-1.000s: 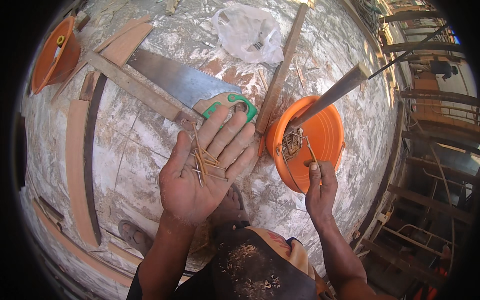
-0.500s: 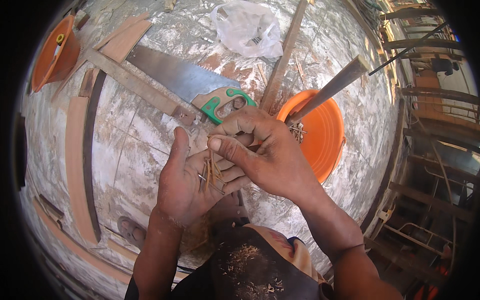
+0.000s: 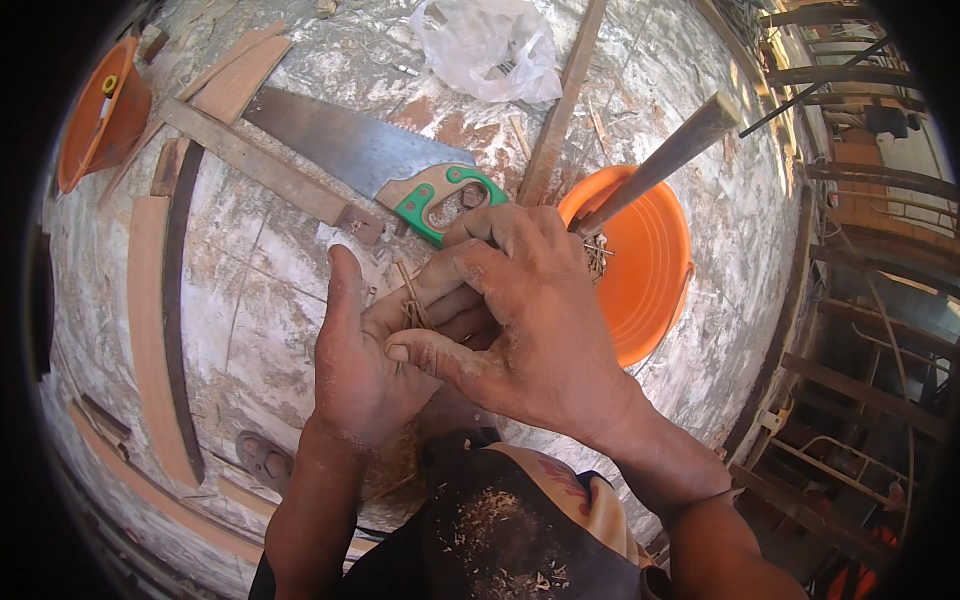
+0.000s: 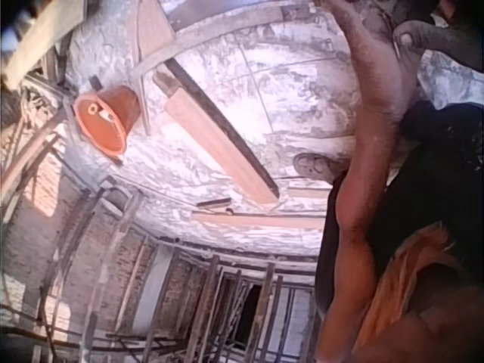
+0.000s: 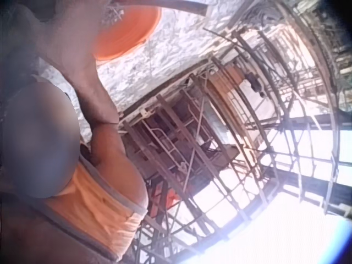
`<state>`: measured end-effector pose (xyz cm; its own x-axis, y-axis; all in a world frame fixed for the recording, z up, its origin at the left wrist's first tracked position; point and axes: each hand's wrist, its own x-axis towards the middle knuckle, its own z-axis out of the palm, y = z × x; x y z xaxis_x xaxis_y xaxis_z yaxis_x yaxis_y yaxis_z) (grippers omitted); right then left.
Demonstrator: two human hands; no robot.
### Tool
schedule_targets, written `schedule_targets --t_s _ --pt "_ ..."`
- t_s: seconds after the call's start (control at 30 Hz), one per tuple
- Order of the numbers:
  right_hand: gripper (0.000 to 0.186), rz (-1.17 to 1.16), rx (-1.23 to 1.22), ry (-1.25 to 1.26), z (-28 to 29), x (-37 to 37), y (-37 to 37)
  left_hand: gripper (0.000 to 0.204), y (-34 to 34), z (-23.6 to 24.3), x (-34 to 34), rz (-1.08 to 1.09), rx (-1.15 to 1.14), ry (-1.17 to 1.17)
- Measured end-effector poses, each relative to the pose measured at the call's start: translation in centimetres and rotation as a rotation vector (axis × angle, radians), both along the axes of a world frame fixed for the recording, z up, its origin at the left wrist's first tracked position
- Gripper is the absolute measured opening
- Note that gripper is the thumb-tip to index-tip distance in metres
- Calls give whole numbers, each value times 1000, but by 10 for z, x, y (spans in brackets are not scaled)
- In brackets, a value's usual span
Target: The person saws a piece of wood by hand, picks up a wooden block and a long piece of wood, and kemudian secures the wood using a hammer and nails taken from a bucket.
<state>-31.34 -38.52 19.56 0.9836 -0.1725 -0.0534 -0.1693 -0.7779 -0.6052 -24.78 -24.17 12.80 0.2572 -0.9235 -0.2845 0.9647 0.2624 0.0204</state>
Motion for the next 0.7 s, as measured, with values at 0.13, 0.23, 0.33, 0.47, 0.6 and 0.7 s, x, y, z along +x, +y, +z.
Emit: schedule_targets --t_s 0.13,0.23,0.33,0.47,0.6,0.7 --pt "33 -41 25 52 -15 -4 3 117 0 -15 -4 48 20 -41" --pt "28 -70 60 86 -23 -6 3 121 4 -24 -5 31 40 -3" --pt "25 -55 51 79 -23 -3 4 124 4 -12 -1 62 55 52" --pt "23 -70 158 0 -24 -1 1 125 8 -11 7 58 -32 98" --pt "24 -6 150 41 -20 4 -7 123 11 -12 9 16 -21 137" --pt "33 36 96 51 -20 13 -8 120 16 -13 11 -6 4 138"
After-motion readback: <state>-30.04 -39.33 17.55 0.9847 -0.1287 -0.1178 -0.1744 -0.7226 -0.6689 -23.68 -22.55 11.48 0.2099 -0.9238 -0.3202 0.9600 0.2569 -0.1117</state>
